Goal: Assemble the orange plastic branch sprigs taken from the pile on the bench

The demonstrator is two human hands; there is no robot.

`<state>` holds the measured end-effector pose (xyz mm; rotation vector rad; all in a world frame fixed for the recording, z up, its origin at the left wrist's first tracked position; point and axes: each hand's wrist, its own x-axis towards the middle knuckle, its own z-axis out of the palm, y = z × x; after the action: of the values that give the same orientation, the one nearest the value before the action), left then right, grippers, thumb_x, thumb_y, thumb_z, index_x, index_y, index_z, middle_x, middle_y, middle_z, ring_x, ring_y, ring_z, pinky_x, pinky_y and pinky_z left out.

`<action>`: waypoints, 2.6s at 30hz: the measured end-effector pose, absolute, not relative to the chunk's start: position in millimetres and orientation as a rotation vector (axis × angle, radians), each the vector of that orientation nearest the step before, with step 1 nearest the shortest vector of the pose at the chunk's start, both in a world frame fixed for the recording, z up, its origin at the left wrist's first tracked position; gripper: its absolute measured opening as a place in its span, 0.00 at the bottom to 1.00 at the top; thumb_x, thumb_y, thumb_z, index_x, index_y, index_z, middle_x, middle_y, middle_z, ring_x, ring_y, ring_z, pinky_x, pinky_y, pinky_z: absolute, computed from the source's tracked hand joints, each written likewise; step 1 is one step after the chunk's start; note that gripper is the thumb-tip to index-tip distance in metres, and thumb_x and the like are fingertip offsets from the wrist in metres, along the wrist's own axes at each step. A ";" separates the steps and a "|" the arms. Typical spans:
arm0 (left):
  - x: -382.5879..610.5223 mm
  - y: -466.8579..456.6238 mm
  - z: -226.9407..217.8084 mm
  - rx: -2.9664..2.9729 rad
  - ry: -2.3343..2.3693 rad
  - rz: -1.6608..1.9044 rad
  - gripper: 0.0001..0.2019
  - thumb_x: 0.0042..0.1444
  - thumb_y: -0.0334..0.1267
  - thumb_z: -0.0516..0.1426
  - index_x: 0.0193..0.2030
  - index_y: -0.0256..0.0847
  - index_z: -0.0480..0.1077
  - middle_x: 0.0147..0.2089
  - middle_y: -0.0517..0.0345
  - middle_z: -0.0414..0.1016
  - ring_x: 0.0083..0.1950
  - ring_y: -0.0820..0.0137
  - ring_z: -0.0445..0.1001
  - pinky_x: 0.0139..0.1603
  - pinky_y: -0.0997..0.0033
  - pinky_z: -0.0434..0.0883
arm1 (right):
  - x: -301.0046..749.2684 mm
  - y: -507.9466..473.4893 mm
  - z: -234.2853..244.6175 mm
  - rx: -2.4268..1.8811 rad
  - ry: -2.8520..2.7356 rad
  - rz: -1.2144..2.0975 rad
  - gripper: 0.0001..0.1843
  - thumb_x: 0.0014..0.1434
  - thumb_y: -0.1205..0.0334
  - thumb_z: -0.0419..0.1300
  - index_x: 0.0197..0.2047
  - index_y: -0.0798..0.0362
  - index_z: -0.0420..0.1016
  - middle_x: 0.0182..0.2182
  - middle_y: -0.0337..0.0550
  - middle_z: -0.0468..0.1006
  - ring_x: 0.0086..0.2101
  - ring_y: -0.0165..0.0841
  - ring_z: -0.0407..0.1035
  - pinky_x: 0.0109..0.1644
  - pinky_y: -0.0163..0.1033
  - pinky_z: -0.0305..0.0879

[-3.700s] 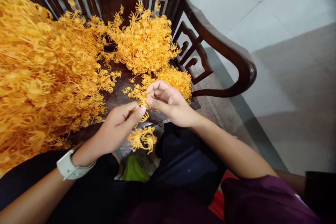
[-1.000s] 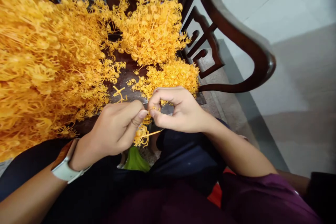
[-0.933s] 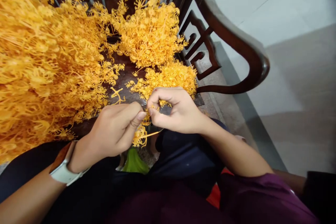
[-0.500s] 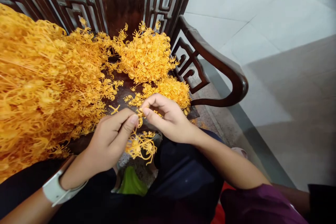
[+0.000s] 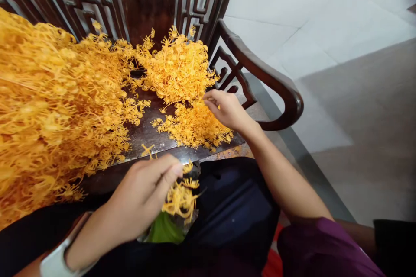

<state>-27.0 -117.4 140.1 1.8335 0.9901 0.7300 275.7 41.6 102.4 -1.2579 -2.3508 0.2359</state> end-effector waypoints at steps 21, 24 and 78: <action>-35.1 -87.3 127.6 1.306 0.983 0.951 0.14 0.74 0.50 0.63 0.48 0.40 0.80 0.31 0.61 0.78 0.25 0.76 0.67 0.25 0.75 0.62 | 233.8 -12.7 132.5 -0.977 -2.074 0.998 0.25 0.79 0.41 0.60 0.43 0.54 0.85 0.38 0.46 0.86 0.38 0.34 0.77 0.47 0.42 0.71; -33.5 -87.6 125.6 1.402 0.977 0.944 0.12 0.75 0.47 0.62 0.45 0.40 0.79 0.30 0.62 0.76 0.24 0.76 0.64 0.25 0.74 0.61 | 211.3 -30.1 132.8 -0.842 -1.888 1.395 0.21 0.75 0.43 0.67 0.47 0.54 0.86 0.37 0.42 0.84 0.36 0.30 0.75 0.42 0.38 0.70; -36.1 -98.0 133.1 1.841 1.113 0.788 0.10 0.73 0.44 0.63 0.41 0.45 0.81 0.37 0.60 0.84 0.36 0.69 0.80 0.40 0.73 0.73 | 287.5 47.2 121.8 -1.415 -2.111 0.674 0.09 0.67 0.58 0.68 0.43 0.55 0.83 0.33 0.44 0.84 0.32 0.32 0.73 0.40 0.42 0.67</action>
<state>-36.1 -98.0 133.1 1.8406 1.1129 0.7881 287.5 47.2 121.8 -1.4147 -2.1112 0.6742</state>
